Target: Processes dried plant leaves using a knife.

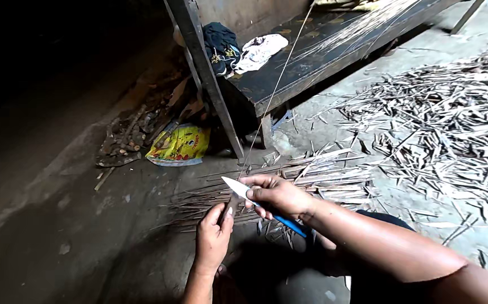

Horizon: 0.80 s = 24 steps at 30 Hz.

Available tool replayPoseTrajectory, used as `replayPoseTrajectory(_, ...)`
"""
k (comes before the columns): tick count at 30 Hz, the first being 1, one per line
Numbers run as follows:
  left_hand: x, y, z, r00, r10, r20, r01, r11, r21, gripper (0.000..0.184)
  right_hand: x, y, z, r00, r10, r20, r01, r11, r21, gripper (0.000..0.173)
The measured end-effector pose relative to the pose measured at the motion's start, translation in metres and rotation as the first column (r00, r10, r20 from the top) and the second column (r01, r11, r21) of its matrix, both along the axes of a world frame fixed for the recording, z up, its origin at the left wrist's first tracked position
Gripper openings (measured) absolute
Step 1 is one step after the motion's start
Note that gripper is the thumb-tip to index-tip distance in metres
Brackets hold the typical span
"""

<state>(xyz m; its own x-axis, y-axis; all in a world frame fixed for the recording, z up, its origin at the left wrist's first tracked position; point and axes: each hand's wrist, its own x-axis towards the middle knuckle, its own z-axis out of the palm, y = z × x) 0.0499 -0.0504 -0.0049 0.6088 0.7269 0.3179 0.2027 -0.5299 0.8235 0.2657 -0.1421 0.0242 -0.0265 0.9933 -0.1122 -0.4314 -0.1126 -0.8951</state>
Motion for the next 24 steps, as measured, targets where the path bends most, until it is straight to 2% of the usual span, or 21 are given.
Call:
replayPoseTrajectory(8, -0.002, 0.002, 0.0, 1.0, 0.013, -0.01, -0.012, 0.997, 0.079, 0.017, 0.01, 0.002, 0.004, 1.0, 0.01, 0.007, -0.01, 1.0, 0.015, 0.039)
replayPoseTrajectory(11, -0.001, -0.001, 0.004, 1.0, -0.009, 0.017, 0.01, 1.0, -0.009, 0.015, 0.007, 0.002, 0.002, 0.998, -0.006, 0.066, 0.003, 0.999, 0.045, 0.04)
replayPoseTrajectory(15, -0.002, -0.003, 0.009, 0.991, -0.082, 0.101, 0.099, 0.979, -0.176, 0.018, 0.005, 0.002, 0.003, 0.998, -0.024, 0.056, 0.021, 0.998, 0.065, 0.04)
replayPoseTrajectory(20, -0.005, -0.002, 0.009, 0.989, -0.109, 0.096, 0.126, 0.974, -0.187, 0.019, 0.031, 0.006, 0.013, 0.98, -0.199, 0.003, 0.198, 0.978, 0.065, 0.04)
replayPoseTrajectory(22, -0.005, -0.002, 0.006, 0.991, -0.108, 0.081, 0.121, 0.978, -0.169, 0.018, 0.035, 0.005, 0.013, 0.982, -0.187, -0.015, 0.187, 0.98, 0.062, 0.041)
replayPoseTrajectory(24, -0.003, -0.001, 0.005, 0.992, -0.103, 0.077, 0.114, 0.981, -0.158, 0.018, 0.027, 0.003, 0.009, 0.994, -0.112, -0.018, 0.113, 0.992, 0.059, 0.043)
